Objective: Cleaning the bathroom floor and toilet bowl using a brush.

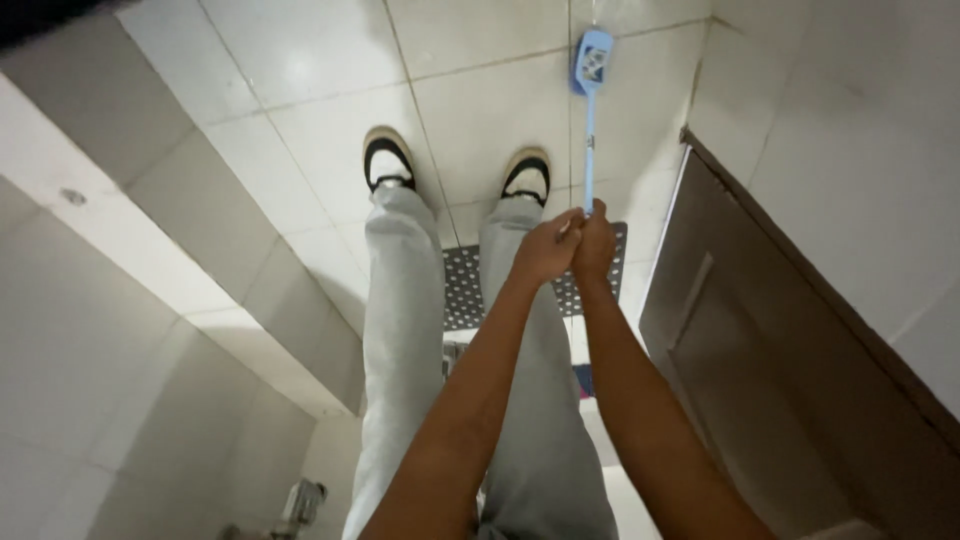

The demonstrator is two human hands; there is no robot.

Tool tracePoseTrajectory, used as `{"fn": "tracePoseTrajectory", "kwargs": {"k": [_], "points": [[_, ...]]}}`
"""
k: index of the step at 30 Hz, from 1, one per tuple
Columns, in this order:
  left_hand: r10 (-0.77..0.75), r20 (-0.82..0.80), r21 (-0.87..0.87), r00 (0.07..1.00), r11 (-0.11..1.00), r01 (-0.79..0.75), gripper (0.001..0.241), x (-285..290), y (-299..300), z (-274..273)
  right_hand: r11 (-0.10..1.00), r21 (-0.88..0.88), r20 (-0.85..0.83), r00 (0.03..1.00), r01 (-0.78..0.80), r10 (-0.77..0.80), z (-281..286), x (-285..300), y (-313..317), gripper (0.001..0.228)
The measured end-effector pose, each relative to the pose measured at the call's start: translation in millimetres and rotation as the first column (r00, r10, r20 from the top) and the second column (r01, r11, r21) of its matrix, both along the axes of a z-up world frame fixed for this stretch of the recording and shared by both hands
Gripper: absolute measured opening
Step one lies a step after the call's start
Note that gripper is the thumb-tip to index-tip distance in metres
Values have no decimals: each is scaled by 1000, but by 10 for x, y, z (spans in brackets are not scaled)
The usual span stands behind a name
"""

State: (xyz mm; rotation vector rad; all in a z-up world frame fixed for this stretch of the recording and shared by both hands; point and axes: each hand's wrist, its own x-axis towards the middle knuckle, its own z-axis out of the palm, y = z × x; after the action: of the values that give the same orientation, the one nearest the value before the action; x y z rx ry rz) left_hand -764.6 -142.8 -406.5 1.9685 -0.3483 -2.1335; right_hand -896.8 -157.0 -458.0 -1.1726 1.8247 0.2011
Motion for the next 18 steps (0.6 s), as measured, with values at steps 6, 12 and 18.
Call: {"fn": "tracePoseTrajectory", "kwargs": {"k": [6, 12, 18], "points": [[-61, 25, -87, 998, 994, 63, 50, 457, -145, 292, 915, -167, -292, 904, -368, 311, -453, -13, -867, 49], [68, 36, -137, 997, 989, -63, 40, 805, -34, 15, 887, -214, -385, 870, -409, 308, -775, 363, -2172, 51], [160, 95, -108, 983, 983, -149, 35, 1077, -165, 44, 768, -169, -279, 777, -618, 564, -874, -34, -1291, 58]]}}
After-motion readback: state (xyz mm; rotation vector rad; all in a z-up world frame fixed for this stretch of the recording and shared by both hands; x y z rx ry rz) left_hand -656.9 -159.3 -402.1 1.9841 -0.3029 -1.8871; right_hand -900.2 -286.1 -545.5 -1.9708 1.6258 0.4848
